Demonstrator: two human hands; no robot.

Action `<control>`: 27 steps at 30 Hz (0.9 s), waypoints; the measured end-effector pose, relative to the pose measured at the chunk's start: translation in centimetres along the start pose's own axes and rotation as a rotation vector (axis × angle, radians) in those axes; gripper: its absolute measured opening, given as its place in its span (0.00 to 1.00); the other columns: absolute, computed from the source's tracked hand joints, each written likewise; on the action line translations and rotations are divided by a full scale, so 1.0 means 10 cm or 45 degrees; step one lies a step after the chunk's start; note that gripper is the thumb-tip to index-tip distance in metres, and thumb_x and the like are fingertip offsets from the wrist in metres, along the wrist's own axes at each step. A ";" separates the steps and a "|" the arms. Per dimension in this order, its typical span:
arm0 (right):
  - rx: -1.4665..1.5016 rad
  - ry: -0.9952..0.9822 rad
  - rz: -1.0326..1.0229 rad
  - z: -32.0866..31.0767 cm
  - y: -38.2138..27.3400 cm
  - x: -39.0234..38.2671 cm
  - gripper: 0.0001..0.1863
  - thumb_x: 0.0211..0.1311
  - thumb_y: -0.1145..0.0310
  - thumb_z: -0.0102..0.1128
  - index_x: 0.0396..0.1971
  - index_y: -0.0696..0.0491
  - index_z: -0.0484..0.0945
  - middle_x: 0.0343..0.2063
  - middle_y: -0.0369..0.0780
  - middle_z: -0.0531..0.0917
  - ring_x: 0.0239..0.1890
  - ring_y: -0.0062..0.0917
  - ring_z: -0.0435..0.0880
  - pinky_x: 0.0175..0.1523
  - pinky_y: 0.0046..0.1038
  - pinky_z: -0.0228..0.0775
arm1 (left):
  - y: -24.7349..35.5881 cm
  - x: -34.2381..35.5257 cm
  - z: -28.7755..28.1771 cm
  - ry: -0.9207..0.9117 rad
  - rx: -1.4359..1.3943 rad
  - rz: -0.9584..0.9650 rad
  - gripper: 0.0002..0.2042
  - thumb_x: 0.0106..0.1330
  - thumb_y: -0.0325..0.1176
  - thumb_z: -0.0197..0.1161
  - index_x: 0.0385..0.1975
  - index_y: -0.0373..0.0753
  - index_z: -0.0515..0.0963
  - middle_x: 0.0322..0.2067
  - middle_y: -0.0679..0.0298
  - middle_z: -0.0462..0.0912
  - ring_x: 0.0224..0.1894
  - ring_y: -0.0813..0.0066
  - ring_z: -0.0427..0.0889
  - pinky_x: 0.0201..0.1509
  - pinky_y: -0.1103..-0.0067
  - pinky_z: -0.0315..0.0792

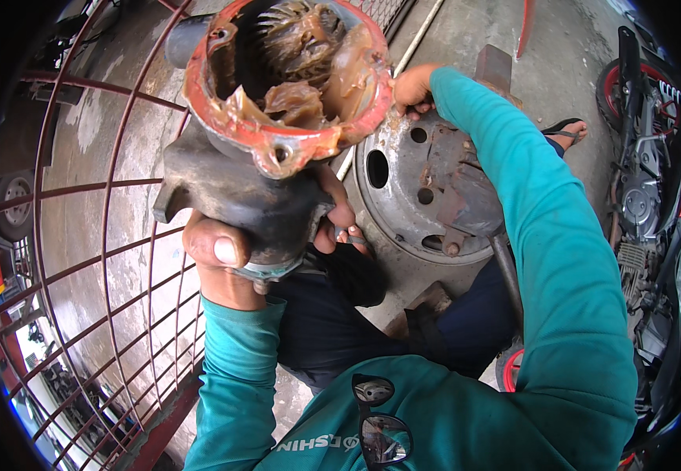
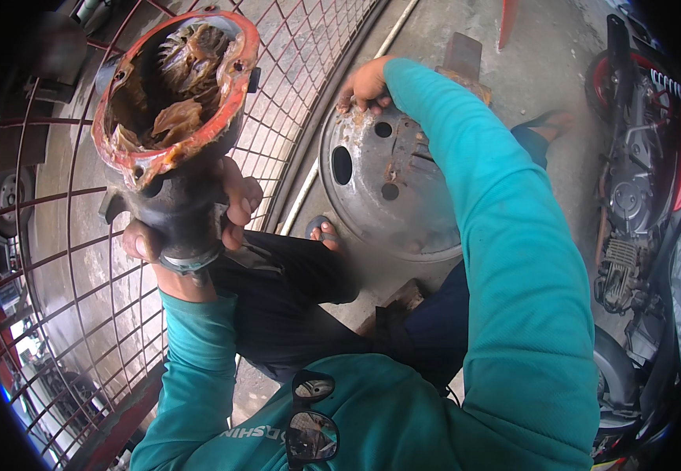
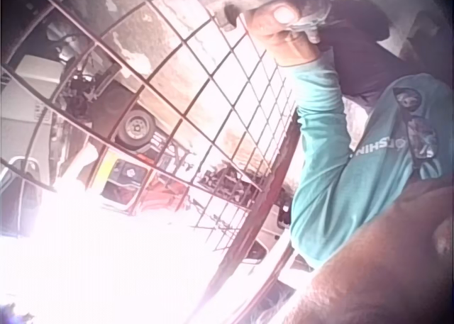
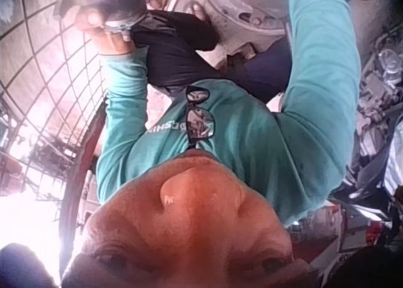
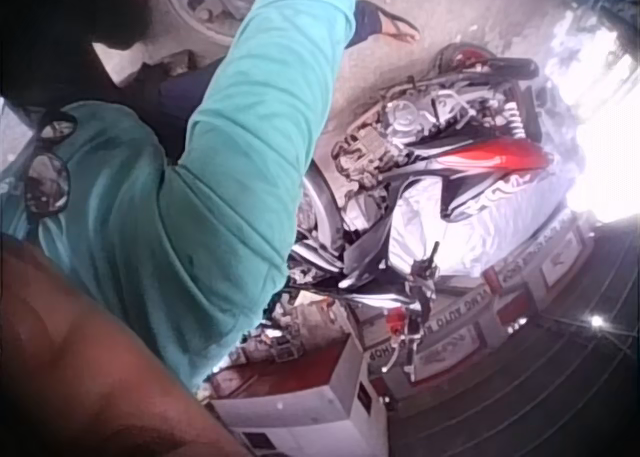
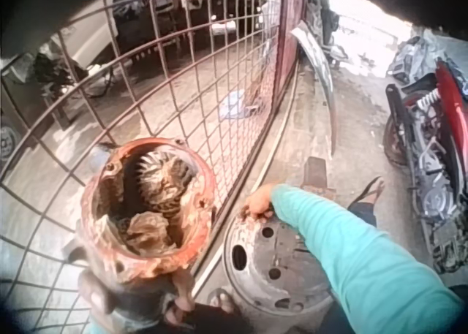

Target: The person is repairing a motorcycle brake assembly. They use a hammer to strike a metal part clamped in a vise, then remove the part and inspect the internal gears.

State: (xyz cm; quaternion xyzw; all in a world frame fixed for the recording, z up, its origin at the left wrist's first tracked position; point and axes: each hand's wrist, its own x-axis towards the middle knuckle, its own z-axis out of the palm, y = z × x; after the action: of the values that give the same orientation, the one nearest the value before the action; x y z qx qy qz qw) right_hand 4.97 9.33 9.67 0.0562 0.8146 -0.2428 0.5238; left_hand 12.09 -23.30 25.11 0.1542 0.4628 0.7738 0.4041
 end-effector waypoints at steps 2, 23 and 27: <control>-0.107 -0.016 0.006 0.02 -0.04 0.02 0.26 0.65 0.73 0.58 0.63 0.40 0.78 0.26 0.39 0.85 0.16 0.20 0.72 0.24 0.30 0.66 | 0.00 -0.01 0.00 0.006 -0.007 0.005 0.52 0.34 0.60 0.75 0.55 0.22 0.71 0.30 0.41 0.81 0.16 0.64 0.76 0.34 0.77 0.69; 0.188 -0.099 -0.058 -0.23 0.23 0.06 0.22 0.65 0.73 0.57 0.59 0.50 0.78 0.25 0.40 0.84 0.15 0.19 0.71 0.22 0.28 0.64 | 0.02 0.01 -0.04 -0.065 0.002 -0.019 0.53 0.34 0.58 0.75 0.58 0.21 0.68 0.31 0.38 0.80 0.22 0.58 0.81 0.24 0.75 0.77; 0.695 0.155 -0.621 -0.41 0.38 -0.53 0.21 0.67 0.71 0.56 0.60 0.56 0.75 0.24 0.39 0.82 0.14 0.15 0.70 0.20 0.21 0.60 | 0.04 0.03 0.03 -0.068 -0.087 -0.008 0.52 0.36 0.52 0.76 0.60 0.21 0.66 0.33 0.35 0.81 0.25 0.55 0.83 0.25 0.72 0.82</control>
State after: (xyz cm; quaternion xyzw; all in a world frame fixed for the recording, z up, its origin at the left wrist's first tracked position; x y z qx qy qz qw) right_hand 5.27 15.42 14.43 0.0123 0.7390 -0.5649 0.3670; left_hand 11.86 -22.95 25.60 0.1596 0.4257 0.7833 0.4238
